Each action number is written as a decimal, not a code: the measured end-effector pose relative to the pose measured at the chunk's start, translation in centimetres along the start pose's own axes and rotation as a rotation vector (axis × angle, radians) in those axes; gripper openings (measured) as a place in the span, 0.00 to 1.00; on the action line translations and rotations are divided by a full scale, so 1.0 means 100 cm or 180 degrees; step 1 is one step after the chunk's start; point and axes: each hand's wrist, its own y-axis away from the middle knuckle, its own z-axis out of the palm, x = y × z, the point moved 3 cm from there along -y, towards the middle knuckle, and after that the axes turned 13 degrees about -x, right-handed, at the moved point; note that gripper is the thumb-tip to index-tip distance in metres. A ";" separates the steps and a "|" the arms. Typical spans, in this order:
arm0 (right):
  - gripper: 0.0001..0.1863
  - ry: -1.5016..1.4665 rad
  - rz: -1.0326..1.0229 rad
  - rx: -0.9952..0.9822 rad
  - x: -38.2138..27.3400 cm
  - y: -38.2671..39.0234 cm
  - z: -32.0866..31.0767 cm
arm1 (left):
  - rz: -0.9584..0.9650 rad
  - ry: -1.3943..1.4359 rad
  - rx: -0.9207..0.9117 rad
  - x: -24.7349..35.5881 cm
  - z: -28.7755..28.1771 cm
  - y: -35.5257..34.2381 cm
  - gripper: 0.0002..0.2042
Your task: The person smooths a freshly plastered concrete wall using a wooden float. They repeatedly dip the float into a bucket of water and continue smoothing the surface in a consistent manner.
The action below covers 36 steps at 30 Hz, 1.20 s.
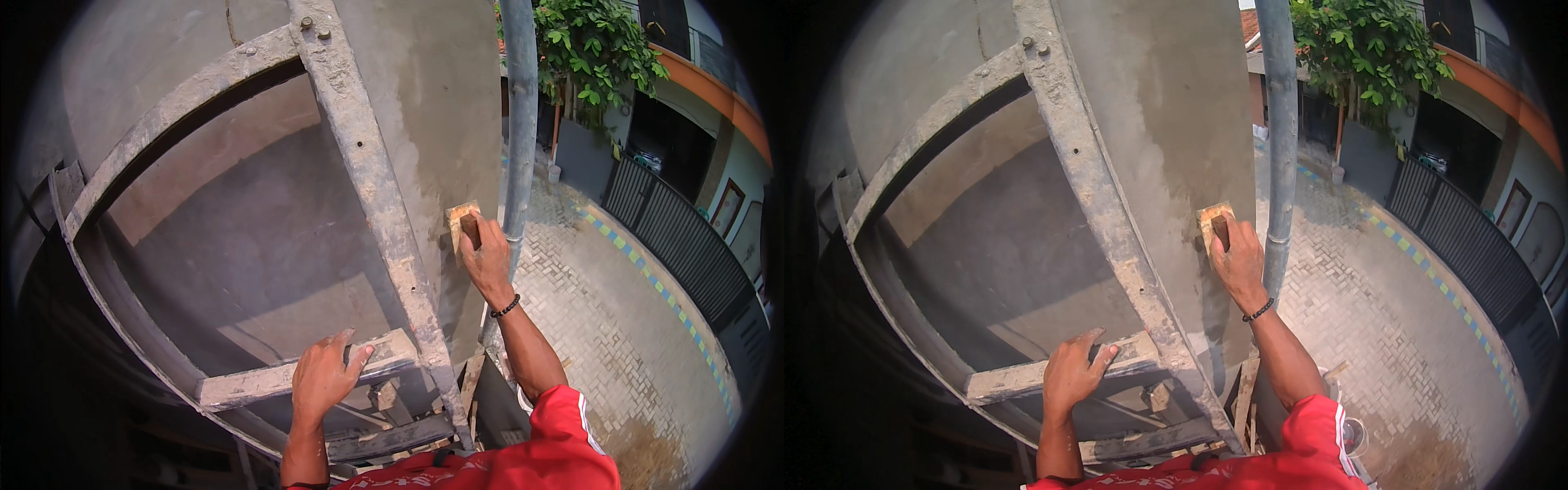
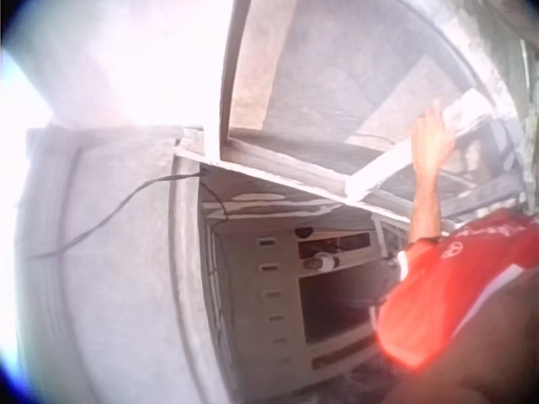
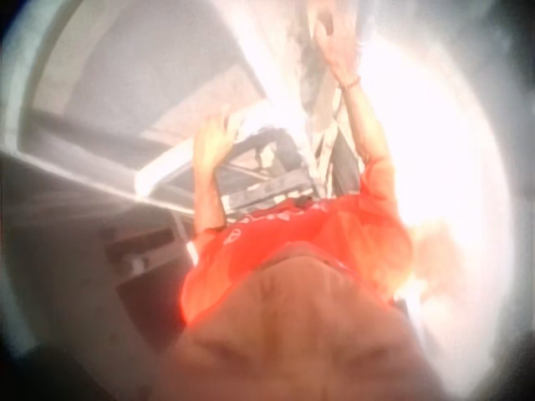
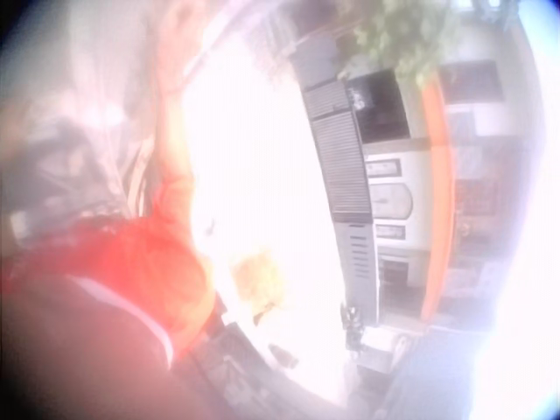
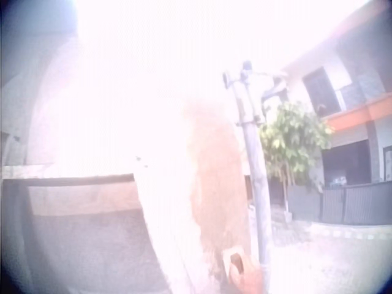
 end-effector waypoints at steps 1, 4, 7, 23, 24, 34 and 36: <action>0.24 -0.0085 -0.0005 0.0198 -0.009 -0.013 -0.013 | -0.0008 0.0002 0.0005 -0.001 -0.001 0.000 0.27; 0.24 -0.0020 -0.0220 0.0536 -0.039 -0.069 -0.053 | -0.0007 0.0003 0.0018 0.000 -0.002 0.003 0.27; 0.24 -0.0001 -0.0300 0.0554 -0.037 -0.087 -0.041 | 0.0065 0.0005 0.0017 0.001 -0.001 0.001 0.28; 0.26 0.0116 -0.0333 0.0182 0.009 0.006 0.012 | -0.0224 0.0183 -0.0190 0.004 -0.002 -0.001 0.28; 0.26 0.0160 -0.0338 0.0216 0.029 0.017 0.032 | -0.0218 0.0188 -0.0209 0.004 -0.002 0.000 0.28; 0.27 -0.0378 0.0050 0.0214 -0.001 0.006 0.000 | -0.0175 0.0122 -0.0116 0.001 -0.003 0.002 0.28; 0.25 -0.0266 0.0009 0.0393 0.001 -0.008 0.014 | -0.0138 0.0103 -0.0085 0.002 -0.003 -0.001 0.28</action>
